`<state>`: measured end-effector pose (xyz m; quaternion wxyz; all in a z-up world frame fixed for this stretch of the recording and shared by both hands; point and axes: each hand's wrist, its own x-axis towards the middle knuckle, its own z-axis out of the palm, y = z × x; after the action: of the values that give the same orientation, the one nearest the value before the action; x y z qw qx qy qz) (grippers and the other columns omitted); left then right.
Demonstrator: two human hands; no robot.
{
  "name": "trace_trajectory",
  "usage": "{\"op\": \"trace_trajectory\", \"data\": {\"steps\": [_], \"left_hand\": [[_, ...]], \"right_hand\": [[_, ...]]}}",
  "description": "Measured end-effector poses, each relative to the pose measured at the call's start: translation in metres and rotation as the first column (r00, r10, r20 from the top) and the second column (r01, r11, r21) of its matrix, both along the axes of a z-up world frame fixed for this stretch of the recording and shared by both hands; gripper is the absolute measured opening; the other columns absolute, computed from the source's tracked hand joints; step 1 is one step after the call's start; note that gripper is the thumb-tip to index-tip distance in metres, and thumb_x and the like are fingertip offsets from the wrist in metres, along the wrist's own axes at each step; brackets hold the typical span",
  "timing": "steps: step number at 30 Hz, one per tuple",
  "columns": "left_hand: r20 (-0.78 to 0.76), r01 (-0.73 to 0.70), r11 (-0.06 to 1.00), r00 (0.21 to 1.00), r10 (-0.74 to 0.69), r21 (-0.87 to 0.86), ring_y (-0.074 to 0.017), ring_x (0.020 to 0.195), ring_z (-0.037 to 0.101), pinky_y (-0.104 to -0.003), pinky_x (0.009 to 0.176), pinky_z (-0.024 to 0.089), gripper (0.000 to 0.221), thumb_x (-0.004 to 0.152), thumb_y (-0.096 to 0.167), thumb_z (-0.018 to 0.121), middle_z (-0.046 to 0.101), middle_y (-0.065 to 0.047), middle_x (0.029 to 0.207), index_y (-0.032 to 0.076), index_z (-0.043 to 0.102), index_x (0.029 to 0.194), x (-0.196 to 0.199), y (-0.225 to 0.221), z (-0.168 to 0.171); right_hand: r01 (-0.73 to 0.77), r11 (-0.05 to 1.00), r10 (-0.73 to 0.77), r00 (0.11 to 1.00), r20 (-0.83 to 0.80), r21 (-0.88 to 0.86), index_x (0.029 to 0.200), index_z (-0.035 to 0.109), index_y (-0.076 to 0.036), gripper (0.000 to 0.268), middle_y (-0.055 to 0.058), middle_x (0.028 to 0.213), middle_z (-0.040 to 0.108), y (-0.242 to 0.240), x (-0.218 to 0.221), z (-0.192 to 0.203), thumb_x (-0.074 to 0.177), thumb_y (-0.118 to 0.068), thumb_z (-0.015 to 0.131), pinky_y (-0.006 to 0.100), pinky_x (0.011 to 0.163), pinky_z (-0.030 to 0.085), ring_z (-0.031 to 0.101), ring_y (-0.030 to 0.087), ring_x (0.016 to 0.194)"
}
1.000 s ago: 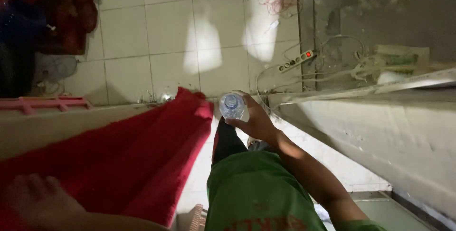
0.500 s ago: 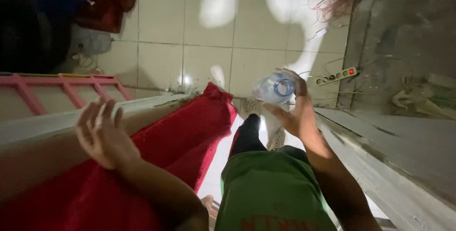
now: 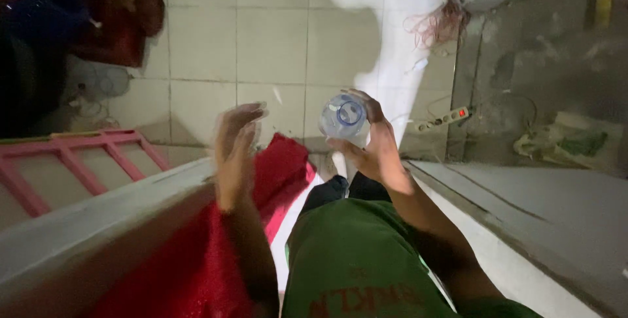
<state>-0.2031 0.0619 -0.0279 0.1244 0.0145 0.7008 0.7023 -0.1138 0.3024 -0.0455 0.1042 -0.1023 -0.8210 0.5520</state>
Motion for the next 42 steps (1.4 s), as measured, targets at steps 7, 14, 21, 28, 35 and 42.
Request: {"op": "trace_trajectory", "data": {"steps": [7,14,21,28,35,42], "left_hand": [[-0.138,0.299,0.953,0.943,-0.302,-0.042,-0.0242,0.127,0.063,-0.038,0.109,0.047,0.034,0.1,0.008,0.055,0.069,-0.014,0.13,0.002,0.062,0.133,-0.034,0.106,-0.026],[-0.166,0.329,0.929,0.92,-0.356,-0.17,-0.0243,0.121,0.067,-0.041,0.105,0.049,0.032,0.099,0.009,0.058,0.073,-0.012,0.124,0.001,0.064,0.129,-0.122,0.163,-0.027],[-0.16,0.328,0.935,0.924,-0.347,-0.131,-0.0251,0.118,0.068,-0.041,0.102,0.051,0.031,0.1,0.011,0.057,0.073,-0.014,0.121,0.002,0.062,0.129,-0.232,0.268,-0.027],[-0.188,0.343,0.923,0.908,-0.373,-0.177,-0.0264,0.119,0.068,-0.04,0.103,0.051,0.035,0.102,0.013,0.056,0.071,-0.017,0.125,0.001,0.058,0.135,-0.33,0.363,-0.031],[-0.146,0.42,0.894,0.885,-0.442,-0.158,-0.0268,0.12,0.067,-0.04,0.102,0.051,0.035,0.101,0.013,0.056,0.071,-0.016,0.123,0.0,0.058,0.134,-0.433,0.432,-0.043],[-0.168,0.467,0.88,0.864,-0.475,-0.088,-0.0271,0.122,0.066,-0.039,0.102,0.051,0.034,0.1,0.007,0.056,0.07,-0.015,0.125,0.002,0.058,0.133,-0.566,0.477,-0.062]], "right_hand": [[0.046,0.998,-0.043,0.997,-0.07,0.038,0.145,0.046,0.001,0.081,0.019,0.139,0.061,0.025,-0.048,0.001,0.079,-0.022,0.088,0.038,0.107,0.051,0.063,0.03,0.128],[0.052,0.999,-0.051,0.997,-0.061,0.012,0.147,0.043,0.002,0.084,0.017,0.131,0.065,0.089,-0.127,-0.016,0.08,-0.023,0.088,0.037,0.104,0.052,0.065,0.028,0.124],[-0.013,0.997,0.001,0.988,-0.154,-0.077,0.145,0.044,0.002,0.081,0.017,0.129,0.064,0.193,-0.243,-0.021,0.081,-0.022,0.088,0.038,0.106,0.051,0.065,0.027,0.122],[0.025,1.0,-0.024,0.991,-0.128,0.001,0.145,0.044,0.0,0.077,0.017,0.129,0.065,0.286,-0.342,-0.02,0.083,-0.02,0.085,0.036,0.102,0.053,0.067,0.027,0.12],[0.06,0.998,-0.064,0.989,-0.135,-0.035,0.144,0.045,0.001,0.07,0.017,0.129,0.065,0.35,-0.433,-0.022,0.085,-0.015,0.08,0.035,0.104,0.052,0.067,0.025,0.121],[0.117,0.993,-0.119,0.982,-0.146,-0.022,0.143,0.047,0.0,0.067,0.016,0.128,0.067,0.395,-0.558,-0.039,0.087,-0.019,0.08,0.035,0.102,0.054,0.069,0.023,0.119]]}}
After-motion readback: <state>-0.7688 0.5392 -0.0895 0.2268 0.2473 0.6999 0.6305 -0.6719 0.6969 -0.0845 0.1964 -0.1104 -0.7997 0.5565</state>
